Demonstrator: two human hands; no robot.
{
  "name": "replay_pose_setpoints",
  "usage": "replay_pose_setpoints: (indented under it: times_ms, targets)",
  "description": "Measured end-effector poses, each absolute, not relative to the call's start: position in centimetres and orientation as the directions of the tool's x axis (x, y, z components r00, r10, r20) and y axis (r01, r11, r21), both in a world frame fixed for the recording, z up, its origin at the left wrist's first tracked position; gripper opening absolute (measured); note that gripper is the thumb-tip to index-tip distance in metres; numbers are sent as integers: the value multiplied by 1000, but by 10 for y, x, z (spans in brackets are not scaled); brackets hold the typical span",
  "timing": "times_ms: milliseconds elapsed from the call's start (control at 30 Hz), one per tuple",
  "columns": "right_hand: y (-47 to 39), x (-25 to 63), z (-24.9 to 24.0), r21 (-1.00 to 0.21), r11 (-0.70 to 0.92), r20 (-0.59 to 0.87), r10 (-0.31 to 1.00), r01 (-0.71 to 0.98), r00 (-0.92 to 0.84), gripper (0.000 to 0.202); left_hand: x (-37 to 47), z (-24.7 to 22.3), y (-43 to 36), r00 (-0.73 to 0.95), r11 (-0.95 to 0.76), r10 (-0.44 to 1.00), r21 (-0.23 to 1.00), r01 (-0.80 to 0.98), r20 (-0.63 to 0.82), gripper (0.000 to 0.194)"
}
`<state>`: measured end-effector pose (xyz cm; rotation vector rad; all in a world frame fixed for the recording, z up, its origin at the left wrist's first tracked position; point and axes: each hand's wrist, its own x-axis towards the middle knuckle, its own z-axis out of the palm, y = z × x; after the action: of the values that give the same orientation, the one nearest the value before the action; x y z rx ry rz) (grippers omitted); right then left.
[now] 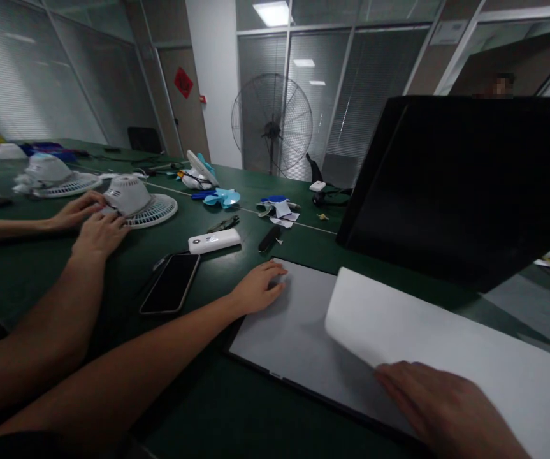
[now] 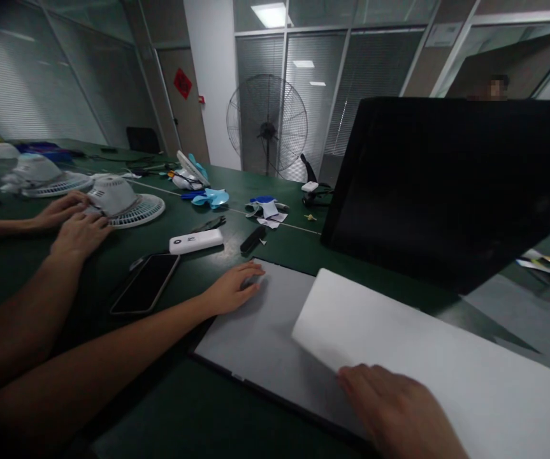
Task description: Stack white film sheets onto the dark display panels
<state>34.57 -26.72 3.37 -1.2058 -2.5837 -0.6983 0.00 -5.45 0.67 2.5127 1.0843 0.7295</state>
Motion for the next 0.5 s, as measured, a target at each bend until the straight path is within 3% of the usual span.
replay_pose_setpoints:
  times_ms: [67,167,333,433,500]
  targets:
    - [-269,309,32,344,629,420,561,697,-713,45,-1,8,-55,591,-667,740,466,582,322,43]
    - [-270,283,33,284,661,469,537,695,-702,42,-1,10,-57,617,-671,732,464,578,289,53]
    - [-273,277,45,224,781,372,484,583,-792,44,-4,13,-60,656,-666,724,465,584,214,77]
    - [-269,301,42,146,750,358,568,645,-741,49,-6,10,-59,660,-666,723,458,589,203,85]
    - [-259,341,33,72,629,406,691,774,-598,54,-7,5,-55,675,-684,705,457,568,217,81]
